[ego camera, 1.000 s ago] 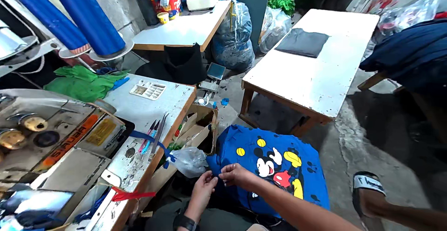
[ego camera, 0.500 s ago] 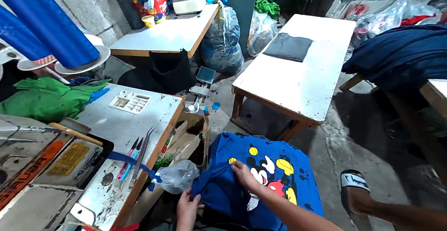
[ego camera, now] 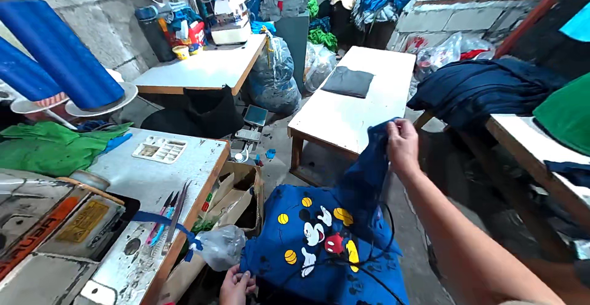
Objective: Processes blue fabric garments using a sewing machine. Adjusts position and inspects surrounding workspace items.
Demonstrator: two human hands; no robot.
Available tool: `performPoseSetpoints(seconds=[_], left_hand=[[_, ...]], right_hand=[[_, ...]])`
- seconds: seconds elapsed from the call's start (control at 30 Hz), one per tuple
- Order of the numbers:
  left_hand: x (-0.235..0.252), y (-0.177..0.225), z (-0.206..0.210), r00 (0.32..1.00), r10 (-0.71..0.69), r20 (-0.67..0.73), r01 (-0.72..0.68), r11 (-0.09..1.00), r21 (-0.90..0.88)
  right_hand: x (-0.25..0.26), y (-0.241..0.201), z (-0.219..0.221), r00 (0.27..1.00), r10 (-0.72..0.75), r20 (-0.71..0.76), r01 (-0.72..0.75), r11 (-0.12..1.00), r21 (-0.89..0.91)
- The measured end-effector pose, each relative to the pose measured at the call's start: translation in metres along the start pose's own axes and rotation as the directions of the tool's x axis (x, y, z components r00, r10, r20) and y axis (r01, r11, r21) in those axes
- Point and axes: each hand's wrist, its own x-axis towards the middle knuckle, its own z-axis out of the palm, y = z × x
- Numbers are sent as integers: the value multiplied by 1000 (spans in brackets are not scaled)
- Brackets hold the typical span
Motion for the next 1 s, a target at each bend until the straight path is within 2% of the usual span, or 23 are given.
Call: performPoseSetpoints(seconds=[0.03, 0.1, 0.17, 0.23, 0.3, 0.37, 0.47, 0.5, 0.57, 0.6, 0.67, 0.7, 0.73, 0.8, 0.83, 0.9, 0.97, 1.0], left_hand=[[-3, 1, -2, 1000, 5, 20, -6, 1000, 26], [-10, -1, -7, 998, 11, 70, -19, 993, 113], [-16, -5, -12, 993, 37, 113, -60, 976, 208], [-21, -7, -15, 983, 105, 152, -142, 956, 255], [-29, -5, -17, 942, 283, 181, -324, 910, 260], [-40, 9, -12, 836, 519, 179, -549, 802, 235], [-66, 57, 0, 640, 745, 186, -768, 623, 148], [-78, 73, 5, 603, 775, 188, -797, 592, 116], [-101, 97, 10, 554, 811, 189, -831, 552, 63], [-110, 103, 8, 536, 822, 192, -841, 541, 34], [-118, 108, -4, 512, 836, 197, -853, 522, 0], [-121, 109, -12, 521, 830, 197, -847, 531, 1], [-123, 109, -20, 550, 817, 171, -829, 559, -3], [-129, 111, -36, 605, 791, 88, -794, 608, -8], [-132, 113, -41, 609, 791, 57, -792, 611, -14], [-143, 116, -47, 587, 806, 76, -805, 591, -51], [-156, 119, -48, 570, 814, 111, -810, 579, -90], [-162, 120, -48, 575, 809, 126, -799, 588, -127]], right_hand=[[-6, -20, 6, 992, -74, 99, 78, 996, -41], [-20, -45, 24, 931, -144, 336, 177, 982, -69], [-34, -64, 34, 807, -100, 582, 195, 976, -102], [-49, -77, 35, 685, -81, 724, 211, 973, -91], [-71, -92, 31, 601, -101, 792, 190, 982, -19], [-92, -104, 33, 489, -206, 847, 224, 969, 106], [-126, -132, 37, 250, -423, 871, 305, 888, 344], [-138, -145, 36, 186, -478, 858, 292, 861, 416], [-155, -173, 29, 114, -573, 812, 261, 805, 532], [-158, -183, 25, 121, -624, 772, 281, 768, 576], [-155, -195, 21, 188, -704, 685, 353, 699, 622], [-150, -197, 22, 219, -730, 648, 374, 676, 635], [-146, -196, 23, 246, -738, 629, 363, 671, 646], [-144, -195, 29, 239, -709, 664, 272, 705, 655], [-149, -196, 34, 208, -690, 693, 240, 723, 648], [-168, -203, 42, 97, -677, 730, 229, 729, 645], [-189, -218, 51, -33, -717, 696, 266, 665, 698], [-198, -228, 55, -71, -746, 662, 285, 621, 730]])
